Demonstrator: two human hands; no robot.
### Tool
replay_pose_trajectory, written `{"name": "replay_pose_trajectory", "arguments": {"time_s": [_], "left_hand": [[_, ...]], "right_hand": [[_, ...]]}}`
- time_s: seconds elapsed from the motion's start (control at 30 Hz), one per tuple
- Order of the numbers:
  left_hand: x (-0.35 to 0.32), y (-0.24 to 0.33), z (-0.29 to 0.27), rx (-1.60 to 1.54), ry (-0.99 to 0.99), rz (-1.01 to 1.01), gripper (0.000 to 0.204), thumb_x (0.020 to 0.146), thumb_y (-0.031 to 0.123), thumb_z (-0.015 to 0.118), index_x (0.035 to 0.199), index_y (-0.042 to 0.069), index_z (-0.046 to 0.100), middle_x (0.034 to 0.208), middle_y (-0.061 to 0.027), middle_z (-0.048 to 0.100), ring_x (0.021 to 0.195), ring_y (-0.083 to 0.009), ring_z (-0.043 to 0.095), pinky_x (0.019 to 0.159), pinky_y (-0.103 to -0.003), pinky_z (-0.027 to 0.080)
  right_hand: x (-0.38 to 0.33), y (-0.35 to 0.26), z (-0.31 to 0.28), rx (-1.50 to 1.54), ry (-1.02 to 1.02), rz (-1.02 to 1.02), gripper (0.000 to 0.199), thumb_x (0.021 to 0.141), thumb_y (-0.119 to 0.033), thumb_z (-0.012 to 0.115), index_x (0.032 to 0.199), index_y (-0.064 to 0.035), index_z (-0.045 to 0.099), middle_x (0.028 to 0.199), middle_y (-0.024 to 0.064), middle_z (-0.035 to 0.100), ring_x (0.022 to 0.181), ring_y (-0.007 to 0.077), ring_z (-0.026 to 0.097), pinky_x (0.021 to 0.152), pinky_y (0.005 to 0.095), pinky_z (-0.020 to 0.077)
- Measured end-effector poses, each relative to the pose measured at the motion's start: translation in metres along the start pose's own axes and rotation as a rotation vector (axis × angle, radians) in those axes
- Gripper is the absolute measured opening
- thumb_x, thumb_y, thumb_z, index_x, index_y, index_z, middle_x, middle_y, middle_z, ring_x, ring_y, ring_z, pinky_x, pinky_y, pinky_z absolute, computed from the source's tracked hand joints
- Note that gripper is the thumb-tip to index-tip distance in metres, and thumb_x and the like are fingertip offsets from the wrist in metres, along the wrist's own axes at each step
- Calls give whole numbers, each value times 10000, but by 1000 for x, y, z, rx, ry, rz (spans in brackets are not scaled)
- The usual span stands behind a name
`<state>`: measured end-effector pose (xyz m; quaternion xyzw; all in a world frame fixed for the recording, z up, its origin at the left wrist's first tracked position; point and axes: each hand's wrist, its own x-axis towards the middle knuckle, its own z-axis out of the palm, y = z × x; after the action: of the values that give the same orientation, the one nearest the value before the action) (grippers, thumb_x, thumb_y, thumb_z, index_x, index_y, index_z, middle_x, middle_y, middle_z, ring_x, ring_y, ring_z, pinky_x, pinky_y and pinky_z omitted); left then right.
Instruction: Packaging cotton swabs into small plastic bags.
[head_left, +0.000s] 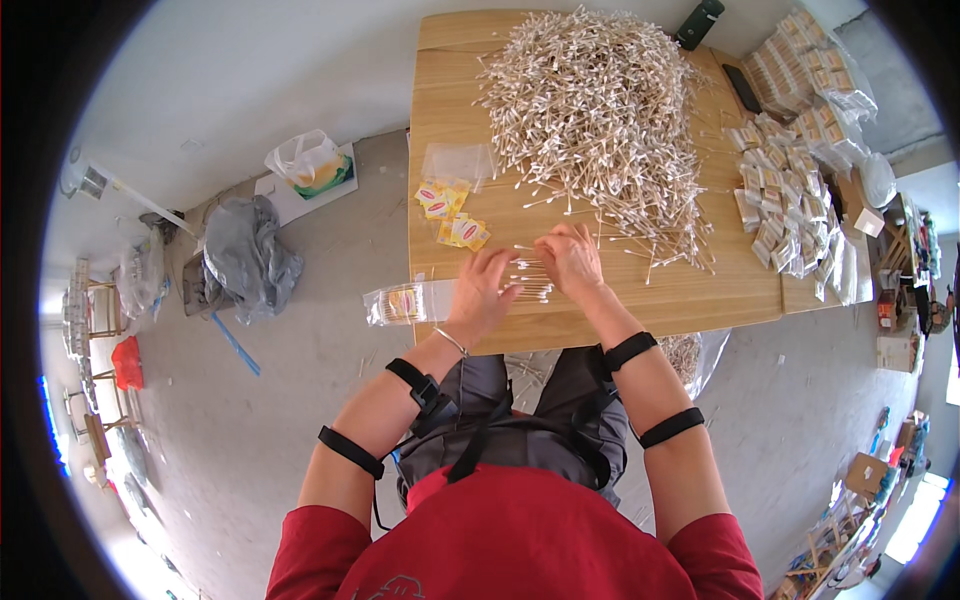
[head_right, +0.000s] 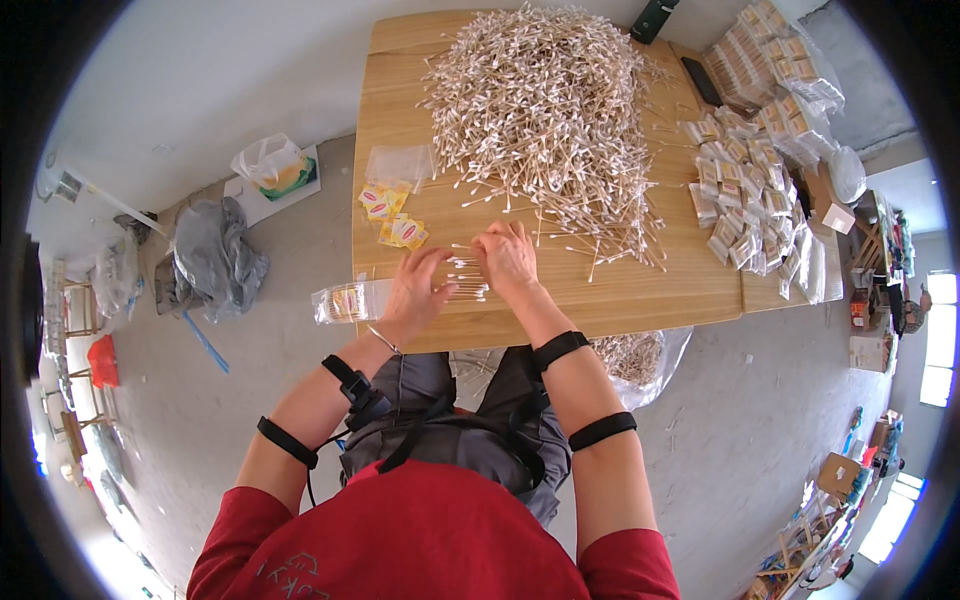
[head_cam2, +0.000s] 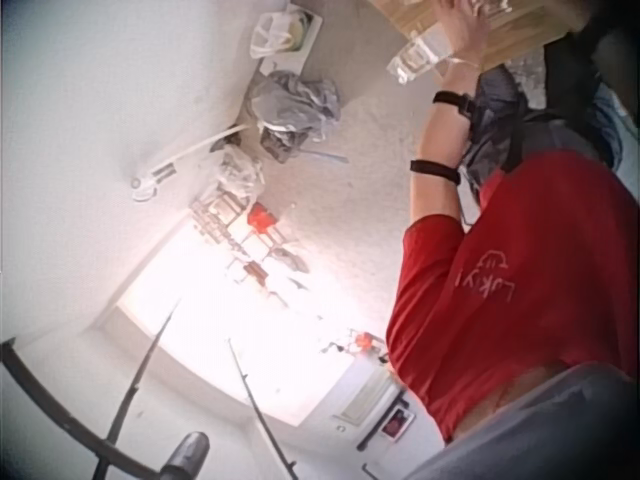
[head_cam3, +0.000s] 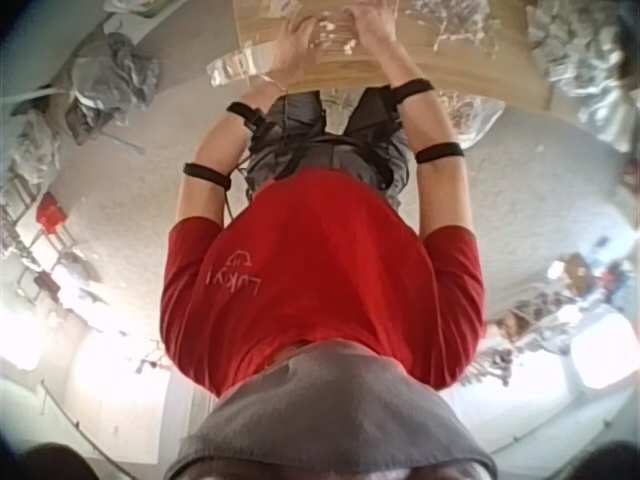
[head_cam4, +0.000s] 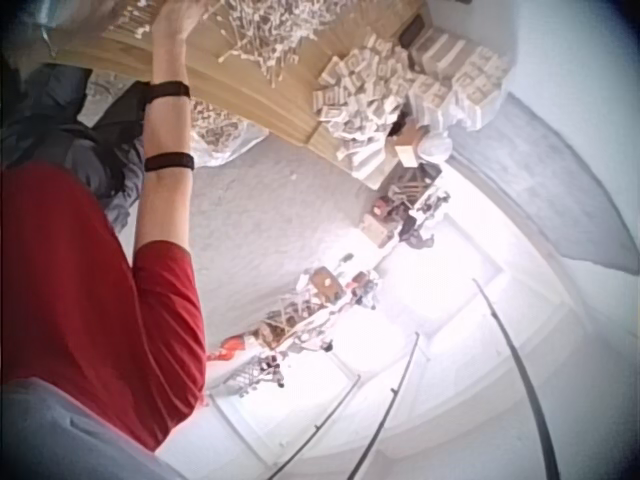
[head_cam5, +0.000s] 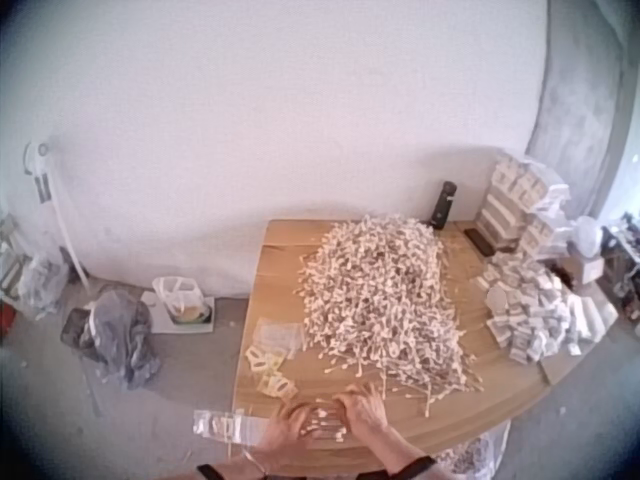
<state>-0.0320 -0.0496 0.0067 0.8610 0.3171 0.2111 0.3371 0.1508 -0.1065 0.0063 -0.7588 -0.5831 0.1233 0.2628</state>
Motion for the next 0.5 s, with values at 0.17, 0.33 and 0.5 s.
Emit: {"name": "replay_pose_trajectory", "arguments": {"time_s": [0.17,0.33,0.5], "left_hand": [[-11,4,9,55,-41,34,831,664,211,817,1354,34,389,1381,-169,399,1310,-357,345,1080,-437,330],[-12,2,16,50,-88,7,919,648,203,826,1388,7,319,1408,-194,357,1332,-384,309,1109,-454,294],[-13,1,21,-13,-45,13,931,639,173,831,1395,28,306,1411,-202,350,1329,-395,309,1107,-457,297]], "right_hand": [[-19,-4,7,-9,121,-13,201,786,-74,647,965,-146,703,1059,56,566,1032,311,496,896,397,424],[-37,-1,7,1,159,-67,227,780,-32,630,974,-133,692,1076,80,552,1025,330,490,881,397,423],[-50,5,-5,85,196,109,131,732,-51,681,855,-96,679,999,60,585,1003,290,508,841,402,438]]}}
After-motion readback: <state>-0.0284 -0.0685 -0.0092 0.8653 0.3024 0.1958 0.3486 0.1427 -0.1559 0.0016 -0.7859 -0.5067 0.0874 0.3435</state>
